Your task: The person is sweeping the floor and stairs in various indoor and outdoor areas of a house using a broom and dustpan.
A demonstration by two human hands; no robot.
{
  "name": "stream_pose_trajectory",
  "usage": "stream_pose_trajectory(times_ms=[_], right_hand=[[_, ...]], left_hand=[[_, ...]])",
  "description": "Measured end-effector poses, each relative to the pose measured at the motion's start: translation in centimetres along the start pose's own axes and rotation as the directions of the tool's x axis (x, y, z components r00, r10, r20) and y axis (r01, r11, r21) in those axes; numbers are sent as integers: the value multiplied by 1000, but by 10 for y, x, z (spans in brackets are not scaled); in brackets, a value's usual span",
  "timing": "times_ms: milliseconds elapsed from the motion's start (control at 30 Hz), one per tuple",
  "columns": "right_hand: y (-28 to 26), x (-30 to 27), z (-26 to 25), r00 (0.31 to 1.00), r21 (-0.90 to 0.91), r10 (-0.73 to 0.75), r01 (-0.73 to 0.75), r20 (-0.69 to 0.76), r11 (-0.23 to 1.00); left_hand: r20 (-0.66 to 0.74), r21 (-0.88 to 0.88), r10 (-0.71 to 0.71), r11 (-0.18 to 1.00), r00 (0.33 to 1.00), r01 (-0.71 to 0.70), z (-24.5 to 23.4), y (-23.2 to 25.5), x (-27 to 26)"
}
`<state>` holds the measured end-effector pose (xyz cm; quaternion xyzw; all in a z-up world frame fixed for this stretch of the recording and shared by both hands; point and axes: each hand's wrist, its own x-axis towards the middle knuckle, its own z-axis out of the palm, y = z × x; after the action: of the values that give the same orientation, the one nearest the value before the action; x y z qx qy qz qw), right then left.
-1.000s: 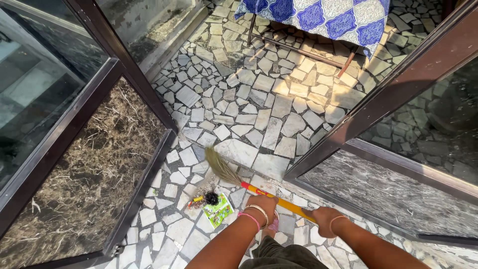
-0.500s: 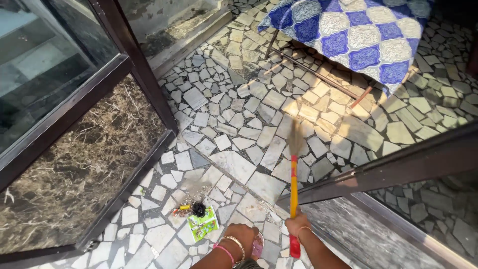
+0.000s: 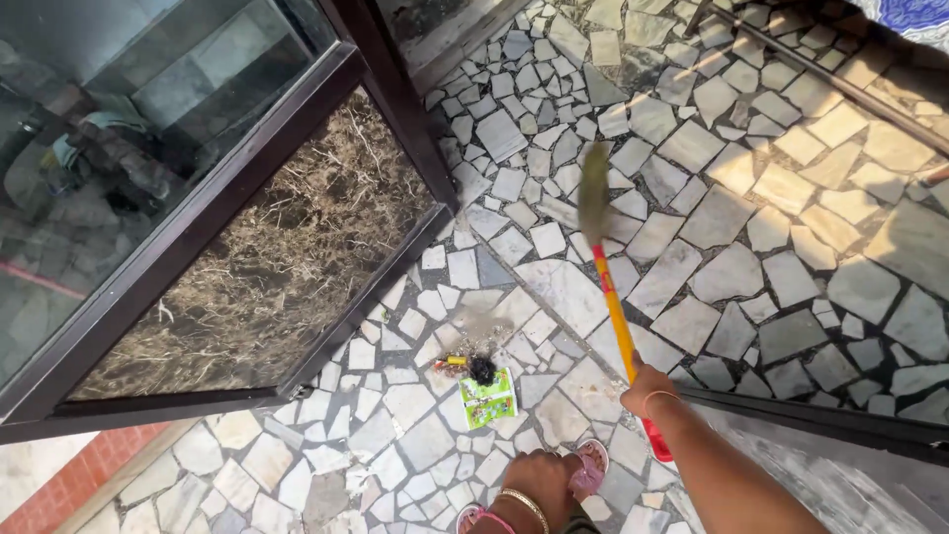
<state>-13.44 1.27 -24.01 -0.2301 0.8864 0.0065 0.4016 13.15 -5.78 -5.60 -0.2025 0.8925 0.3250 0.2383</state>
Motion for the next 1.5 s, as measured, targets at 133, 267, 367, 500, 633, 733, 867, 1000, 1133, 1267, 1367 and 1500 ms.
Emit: stream_pose_trajectory(times_ms=[133, 267, 367, 500, 633, 733, 867, 1000, 1133, 1267, 1367, 1500], right_hand=[[-35, -25, -1, 973, -196, -212, 227, 95, 954], [-59, -71, 18, 922, -268, -334, 378, 197, 886], [-73, -113, 46, 886, -332, -369, 450, 279, 829], [-96, -181, 61, 822, -333, -402, 541, 403, 772], [-127, -257, 24, 792, -410, -362, 578, 492, 706], [-95, -245, 41, 745, -507, -515, 666, 423, 547], [-41, -303, 15, 843, -411, -407, 530, 351, 742], [22, -362, 48, 922, -299, -276, 354, 272, 886], [62, -400, 114, 985, -113, 12, 8, 171, 994], [94, -382, 179, 996, -48, 57, -54, 68, 997], [102, -383, 195, 987, -69, 96, -87, 133, 994], [97, -386, 203, 963, -176, 16, 32, 267, 984]], left_hand=[[-2, 16, -43, 999, 999, 43, 25, -12, -11], [-28, -10, -22, 1000, 999, 22, 26, -23, -27], [-48, -29, -26, 999, 999, 25, 22, -29, -47], [-34, 11, -82, 997, 996, 82, 31, -51, -88], [12, 84, -119, 989, 993, 118, 52, -75, -114], [56, 186, -96, 979, 994, 84, 54, -79, -130], [44, 206, -36, 978, 998, 26, 38, -71, -147], [-24, 75, 13, 997, 1000, -11, 66, -76, -145], [26, 79, 65, 995, 998, -67, 80, -65, -158], [113, 93, 71, 992, 991, -82, 76, -51, -191], [127, 80, 90, 992, 988, -101, 102, -60, -189], [62, 83, 61, 994, 996, -66, 121, -73, -194]])
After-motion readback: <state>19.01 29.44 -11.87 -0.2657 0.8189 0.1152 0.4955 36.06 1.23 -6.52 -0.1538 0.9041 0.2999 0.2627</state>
